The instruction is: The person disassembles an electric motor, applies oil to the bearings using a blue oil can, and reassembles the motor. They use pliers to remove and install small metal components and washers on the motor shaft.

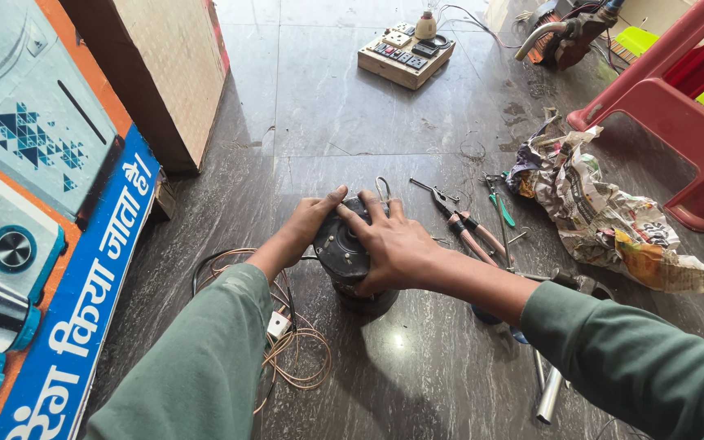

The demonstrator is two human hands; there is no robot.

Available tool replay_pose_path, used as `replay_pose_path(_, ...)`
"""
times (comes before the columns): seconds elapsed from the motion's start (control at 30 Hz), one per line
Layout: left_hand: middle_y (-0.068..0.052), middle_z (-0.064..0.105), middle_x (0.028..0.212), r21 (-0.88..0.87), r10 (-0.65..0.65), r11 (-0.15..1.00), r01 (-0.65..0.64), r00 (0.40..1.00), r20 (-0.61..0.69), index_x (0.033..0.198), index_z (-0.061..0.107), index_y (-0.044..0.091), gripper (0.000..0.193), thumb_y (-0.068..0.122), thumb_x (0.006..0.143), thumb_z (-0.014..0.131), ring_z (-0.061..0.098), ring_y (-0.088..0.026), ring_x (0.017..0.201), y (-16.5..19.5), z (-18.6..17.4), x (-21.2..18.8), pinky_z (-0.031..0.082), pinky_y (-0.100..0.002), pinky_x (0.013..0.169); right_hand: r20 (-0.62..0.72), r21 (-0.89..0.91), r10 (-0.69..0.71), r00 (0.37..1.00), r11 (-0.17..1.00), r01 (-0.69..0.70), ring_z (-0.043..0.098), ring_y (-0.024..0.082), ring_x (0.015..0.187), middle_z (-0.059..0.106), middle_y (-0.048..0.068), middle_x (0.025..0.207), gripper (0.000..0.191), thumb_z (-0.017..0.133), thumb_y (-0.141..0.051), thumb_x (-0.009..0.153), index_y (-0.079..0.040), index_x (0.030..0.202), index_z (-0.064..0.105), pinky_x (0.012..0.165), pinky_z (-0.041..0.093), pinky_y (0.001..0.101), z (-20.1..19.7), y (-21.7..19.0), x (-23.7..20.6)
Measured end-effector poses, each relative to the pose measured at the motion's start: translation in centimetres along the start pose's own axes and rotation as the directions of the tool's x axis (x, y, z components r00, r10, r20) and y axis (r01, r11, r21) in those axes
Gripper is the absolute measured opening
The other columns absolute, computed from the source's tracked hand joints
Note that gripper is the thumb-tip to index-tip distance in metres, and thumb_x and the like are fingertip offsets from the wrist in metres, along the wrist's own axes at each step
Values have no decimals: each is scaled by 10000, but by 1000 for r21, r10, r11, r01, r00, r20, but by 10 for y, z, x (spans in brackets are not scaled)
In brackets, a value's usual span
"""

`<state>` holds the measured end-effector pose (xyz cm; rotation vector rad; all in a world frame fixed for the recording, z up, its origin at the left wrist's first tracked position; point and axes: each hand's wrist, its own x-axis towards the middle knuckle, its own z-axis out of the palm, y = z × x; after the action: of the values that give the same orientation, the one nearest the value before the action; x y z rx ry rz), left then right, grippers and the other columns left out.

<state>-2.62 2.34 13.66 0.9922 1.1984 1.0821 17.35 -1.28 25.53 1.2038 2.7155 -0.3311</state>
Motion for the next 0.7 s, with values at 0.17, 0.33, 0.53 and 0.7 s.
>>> replay_pose_path(0.17,-83,753,854,20,42,999,-42,999,-2,1000,749,-20,569,532,940,624,716,-135,706,-5,-2,6,576,-268,613,-37,38,3,999,999,-2,302,513,1424,175,205,1633,1360,951,-484,485,-304,1596,187,1061,451,610,4,0,2)
replay_pose_path(0.33,-73,755,859,15,48,999,-48,999,-5,1035,750,-19,557,516,938,627,704,-124,705,-4,1,3,568,-273,622,37,675,4,999,738,-28,320,446,1469,338,184,1625,1185,911,-496,573,-220,1583,356,1157,384,569,4,25,6)
replay_pose_path(0.53,-68,740,829,144,64,988,-59,997,-36,1014,744,-24,550,511,904,678,702,-129,706,6,2,-1,563,-265,609,-47,716,-128,991,687,122,507,368,1397,549,168,1447,976,850,-425,662,-183,1510,432,1151,408,482,2,58,5)
replay_pose_path(0.7,-141,774,902,501,298,835,-227,953,-64,988,778,-1,501,484,862,752,748,-201,799,7,7,9,584,-331,711,40,385,1,999,923,-16,514,354,1337,471,184,1428,862,825,-447,798,-106,1467,402,1104,450,456,15,49,4)
